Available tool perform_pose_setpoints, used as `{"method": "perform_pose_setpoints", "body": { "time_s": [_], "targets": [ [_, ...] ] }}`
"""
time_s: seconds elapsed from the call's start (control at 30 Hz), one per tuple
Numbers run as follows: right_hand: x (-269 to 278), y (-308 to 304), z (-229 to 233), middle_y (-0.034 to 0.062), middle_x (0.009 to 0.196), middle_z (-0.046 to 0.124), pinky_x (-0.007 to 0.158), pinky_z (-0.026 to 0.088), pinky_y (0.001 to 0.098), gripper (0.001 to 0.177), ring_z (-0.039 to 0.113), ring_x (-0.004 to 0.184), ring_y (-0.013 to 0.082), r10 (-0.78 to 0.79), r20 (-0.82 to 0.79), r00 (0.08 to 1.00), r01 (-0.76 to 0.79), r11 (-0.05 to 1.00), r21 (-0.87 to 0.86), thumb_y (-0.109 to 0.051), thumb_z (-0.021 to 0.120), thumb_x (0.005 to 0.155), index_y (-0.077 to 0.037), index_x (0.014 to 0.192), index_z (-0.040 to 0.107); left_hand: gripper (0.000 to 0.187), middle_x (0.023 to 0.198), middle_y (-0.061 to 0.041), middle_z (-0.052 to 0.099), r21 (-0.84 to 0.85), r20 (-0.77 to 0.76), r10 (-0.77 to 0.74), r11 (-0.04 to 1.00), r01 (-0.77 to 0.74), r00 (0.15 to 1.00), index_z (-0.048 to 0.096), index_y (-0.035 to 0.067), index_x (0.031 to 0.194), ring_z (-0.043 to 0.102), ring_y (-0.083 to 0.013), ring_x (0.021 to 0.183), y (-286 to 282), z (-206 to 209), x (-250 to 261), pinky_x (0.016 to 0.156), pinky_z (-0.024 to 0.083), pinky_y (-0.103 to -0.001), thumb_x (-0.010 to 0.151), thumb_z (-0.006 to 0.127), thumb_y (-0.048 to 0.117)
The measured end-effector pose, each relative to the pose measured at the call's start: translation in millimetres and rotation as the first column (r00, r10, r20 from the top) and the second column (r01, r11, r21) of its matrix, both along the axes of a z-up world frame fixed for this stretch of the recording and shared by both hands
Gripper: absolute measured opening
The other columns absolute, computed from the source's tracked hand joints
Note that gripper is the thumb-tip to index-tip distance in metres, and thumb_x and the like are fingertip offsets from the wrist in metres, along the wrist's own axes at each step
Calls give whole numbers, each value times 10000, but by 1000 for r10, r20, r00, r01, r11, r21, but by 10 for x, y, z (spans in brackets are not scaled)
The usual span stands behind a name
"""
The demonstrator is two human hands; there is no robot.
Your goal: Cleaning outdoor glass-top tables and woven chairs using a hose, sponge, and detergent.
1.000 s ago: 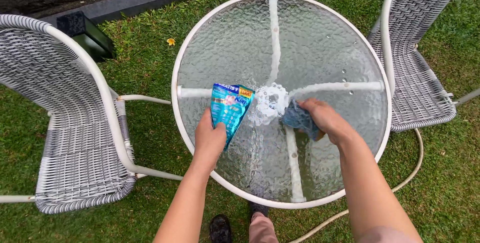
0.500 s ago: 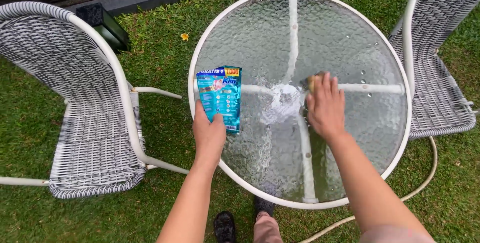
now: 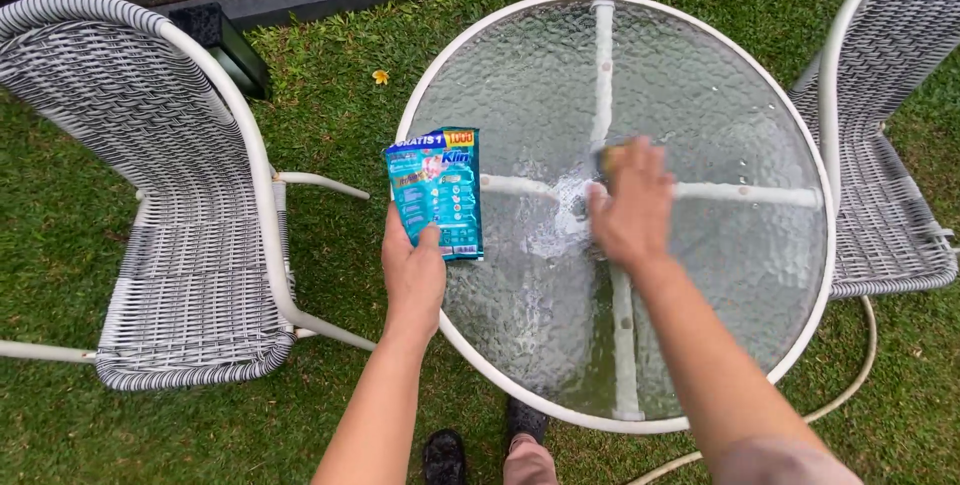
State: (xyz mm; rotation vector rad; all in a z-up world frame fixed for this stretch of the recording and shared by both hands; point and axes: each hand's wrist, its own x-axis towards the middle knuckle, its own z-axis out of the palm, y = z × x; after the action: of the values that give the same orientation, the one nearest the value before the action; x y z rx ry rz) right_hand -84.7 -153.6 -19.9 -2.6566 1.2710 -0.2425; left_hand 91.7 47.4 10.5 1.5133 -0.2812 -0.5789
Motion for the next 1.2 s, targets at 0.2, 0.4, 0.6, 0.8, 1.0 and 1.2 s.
{"method": "perform_pose_setpoints", "body": {
  "time_s": [0.2, 0.4, 0.6, 0.8, 1.0, 1.2],
  "targets": [
    [-153, 732, 385, 136, 1636, 296, 1250, 194, 518, 661, 244, 1540, 320, 343, -175, 923, -310, 932, 190, -397, 549, 912, -166, 1514, 405, 330, 1140, -47, 698, -43, -50, -1, 999, -1, 999, 601, 52, 1291, 658, -121, 982, 37, 82, 214, 885, 542, -307, 973, 515, 39],
    [405, -639, -432, 229, 1661, 229, 1175, 133, 656, 709, 206, 1520, 426, -55, 86, 995, 63, 993, -96, -455, 521, 1016, -45, 1567, 344, 370, 1133, -41, 707, -2, -72, 80, 997, -81, 994, 592, 78, 1308, 673, -120, 966, 83, 174, 253, 871, 543, -300, 948, 518, 38],
    [191, 709, 77, 178, 1626, 296, 1168, 177, 630, 691, 269, 1482, 381, 643, 77, 762, -646, 762, 37, -503, 559, 943, -110, 1494, 416, 313, 1091, -40, 710, -41, -85, 149, 987, -153, 985, 610, 56, 1271, 662, -104, 923, 100, 184, 404, 832, 545, -294, 968, 532, 41],
    [419, -845, -295, 204, 1648, 271, 1108, 170, 703, 666, 272, 1490, 435, -69, 23, 997, 72, 988, -136, -440, 524, 1013, -80, 1557, 394, 309, 1083, -15, 700, -67, -53, 250, 965, -253, 967, 611, 52, 1258, 647, -93, 924, 473, 28, 727, 845, 536, -272, 959, 538, 24],
    [1290, 757, -194, 203, 1487, 591, 1113, 382, 503, 510, 517, 1346, 389, 632, 211, 746, -586, 773, -245, -154, 610, 890, -69, 1390, 555, 327, 1054, -8, 711, -80, -97, 176, 980, -184, 980, 613, 66, 1269, 648, -96, 897, 671, -48, 1067, 822, 527, -279, 954, 532, 33],
    [2520, 1537, 91, 167, 988, 677, 855, 494, 447, 298, 623, 944, 341, 143, 389, 910, -207, 970, 129, -129, 529, 1060, -81, 1323, 658, 318, 1034, -36, 714, -19, -115, 216, 975, -220, 969, 598, 54, 1254, 649, -116, 876, 1482, -334, 1928, 815, 530, -295, 943, 538, 22]
  ]
}}
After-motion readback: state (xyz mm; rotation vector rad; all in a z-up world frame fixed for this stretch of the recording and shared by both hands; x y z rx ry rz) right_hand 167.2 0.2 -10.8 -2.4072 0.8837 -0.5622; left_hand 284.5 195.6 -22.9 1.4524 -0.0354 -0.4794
